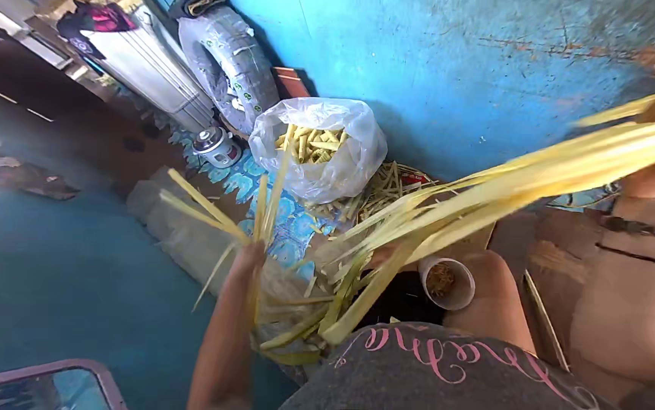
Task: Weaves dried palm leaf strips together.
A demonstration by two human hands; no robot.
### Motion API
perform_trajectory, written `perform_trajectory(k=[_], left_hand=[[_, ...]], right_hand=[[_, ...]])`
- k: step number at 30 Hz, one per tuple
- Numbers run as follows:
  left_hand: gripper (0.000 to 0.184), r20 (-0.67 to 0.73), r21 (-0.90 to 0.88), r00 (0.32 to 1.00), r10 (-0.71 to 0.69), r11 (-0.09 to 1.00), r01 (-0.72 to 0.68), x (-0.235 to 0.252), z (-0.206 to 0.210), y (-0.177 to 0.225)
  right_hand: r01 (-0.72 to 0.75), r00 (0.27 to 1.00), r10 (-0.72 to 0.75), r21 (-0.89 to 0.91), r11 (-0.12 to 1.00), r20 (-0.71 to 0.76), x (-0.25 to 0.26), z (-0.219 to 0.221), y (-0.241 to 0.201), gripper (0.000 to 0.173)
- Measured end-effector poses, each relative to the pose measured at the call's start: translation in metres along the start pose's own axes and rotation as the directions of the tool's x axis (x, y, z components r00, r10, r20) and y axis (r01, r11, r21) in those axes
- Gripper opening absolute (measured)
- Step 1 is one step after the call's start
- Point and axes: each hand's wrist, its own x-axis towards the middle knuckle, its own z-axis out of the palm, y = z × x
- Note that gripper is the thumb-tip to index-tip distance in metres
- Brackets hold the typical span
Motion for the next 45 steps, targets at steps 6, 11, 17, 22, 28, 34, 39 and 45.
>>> perform_trajectory(k=[6,11,17,22,28,34,39,45], left_hand=[[0.027,0.303,-0.57,0.891,0.339,0.813,-0.116,-0.086,0.068,0.125],[0.02,0.441,-0.658,0.755,0.484,0.747,-0.094,-0.138,0.131,0.155],[0.034,0.399,-0.823,0.634,0.662,0.563,-0.07,-0.137,0.157,0.148],[0.011,0.262,-0.84,0.665,0.699,0.505,-0.2,-0.144,0.168,0.147],[0.014,0.262,-0.84,0.643,0.72,0.498,-0.214,-0.147,0.168,0.145],[0.01,0.303,-0.861,0.646,0.701,0.492,-0.131,-0.151,0.167,0.144],[0.014,0.227,-0.796,0.666,0.71,0.529,-0.293,-0.147,0.156,0.149],[0.016,0.263,-0.646,0.61,0.748,0.606,-0.464,-0.135,0.135,0.158]], right_hand=[[-0.482,0.807,0.559,-0.334,0.81,0.192,-0.091,0.133,0.12,0.033],[-0.6,0.718,0.694,-0.455,0.658,0.058,-0.114,0.165,0.132,0.046],[-0.602,0.771,0.637,-0.329,0.728,-0.002,-0.105,0.143,0.126,0.012],[-0.461,0.829,0.526,-0.302,0.834,0.188,-0.11,0.135,0.122,0.021],[-0.409,0.832,0.492,-0.314,0.857,0.258,-0.115,0.146,0.118,0.037],[-0.405,0.836,0.485,-0.308,0.861,0.256,-0.115,0.141,0.119,0.032],[-0.521,0.797,0.592,-0.356,0.776,0.124,-0.111,0.139,0.112,0.026],[-0.606,0.738,0.674,-0.418,0.677,0.02,-0.105,0.137,0.111,0.025]])
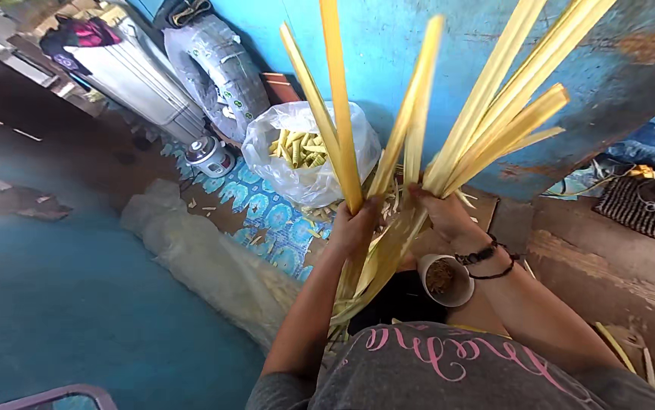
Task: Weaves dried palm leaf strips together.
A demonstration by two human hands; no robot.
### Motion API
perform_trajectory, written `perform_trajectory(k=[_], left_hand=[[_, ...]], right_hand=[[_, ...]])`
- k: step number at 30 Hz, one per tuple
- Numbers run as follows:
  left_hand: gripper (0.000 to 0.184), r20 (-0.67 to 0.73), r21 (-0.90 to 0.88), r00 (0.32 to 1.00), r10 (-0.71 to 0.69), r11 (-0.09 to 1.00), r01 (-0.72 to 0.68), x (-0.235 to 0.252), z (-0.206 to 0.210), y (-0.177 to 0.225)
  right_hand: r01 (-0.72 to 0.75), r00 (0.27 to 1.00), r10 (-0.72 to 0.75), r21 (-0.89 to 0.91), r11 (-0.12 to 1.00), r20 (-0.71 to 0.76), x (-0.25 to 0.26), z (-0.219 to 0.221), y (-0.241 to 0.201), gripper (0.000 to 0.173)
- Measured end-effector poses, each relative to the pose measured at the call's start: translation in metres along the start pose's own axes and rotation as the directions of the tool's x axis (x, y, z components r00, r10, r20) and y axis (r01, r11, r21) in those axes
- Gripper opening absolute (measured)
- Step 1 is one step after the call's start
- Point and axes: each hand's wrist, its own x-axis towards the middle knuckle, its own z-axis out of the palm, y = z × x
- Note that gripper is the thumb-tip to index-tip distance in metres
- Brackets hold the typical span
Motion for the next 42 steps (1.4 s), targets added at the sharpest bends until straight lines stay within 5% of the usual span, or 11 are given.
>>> perform_trajectory(k=[3,6,9,13,19,22,25,29,33,38,42], left_hand=[[0.013,-0.061,0.013,0.998,-0.001,1.0,0.002,0.004,-0.006,-0.011],[0.032,-0.243,0.282,0.959,-0.145,0.936,0.213,0.017,-0.054,-0.061],[0.043,-0.497,0.414,0.826,-0.265,0.765,0.494,0.005,-0.139,-0.117],[0.042,-0.705,0.202,0.601,-0.376,0.706,0.679,-0.044,-0.2,-0.128],[0.027,-0.435,-0.127,0.818,-0.375,0.926,0.357,-0.02,-0.103,-0.035],[0.024,-0.341,-0.193,0.901,-0.269,0.958,0.213,-0.014,-0.048,-0.012],[0.029,-0.278,-0.174,0.942,-0.186,0.975,0.142,-0.016,-0.007,-0.013],[0.028,-0.263,-0.114,0.963,-0.067,0.993,0.038,-0.024,0.03,-0.019],[0.003,-0.228,-0.057,0.973,-0.024,0.998,0.011,-0.03,0.038,-0.016],[0.005,-0.264,-0.061,0.964,-0.024,0.998,0.008,-0.031,0.032,-0.021],[0.015,-0.302,-0.066,0.952,-0.047,0.997,0.028,-0.03,0.03,-0.02]], right_hand=[[-0.092,0.989,0.071,0.16,0.983,0.133,0.0,-0.002,0.003,0.015],[-0.033,0.937,-0.083,0.322,0.946,0.339,-0.023,-0.002,-0.021,0.029],[0.314,0.88,-0.426,0.413,0.855,0.212,-0.034,-0.048,-0.064,0.037],[0.65,0.681,-0.732,0.477,0.592,-0.02,-0.035,-0.147,-0.085,0.034],[0.325,0.946,-0.323,0.107,0.94,-0.035,-0.018,-0.032,-0.047,0.022],[0.176,0.977,-0.168,-0.057,0.983,0.134,0.0,-0.003,0.0,0.035],[0.073,0.99,-0.068,-0.042,0.996,0.121,0.001,0.019,0.013,0.035],[-0.041,0.999,0.04,-0.054,0.998,-0.022,-0.006,0.027,0.007,0.056],[-0.038,0.999,0.038,0.012,0.999,0.013,-0.006,0.018,0.009,0.032],[0.009,0.997,-0.012,0.04,0.999,0.077,-0.005,0.009,0.015,0.014],[-0.072,0.997,0.069,0.076,0.994,0.044,-0.007,0.012,0.014,0.036]])
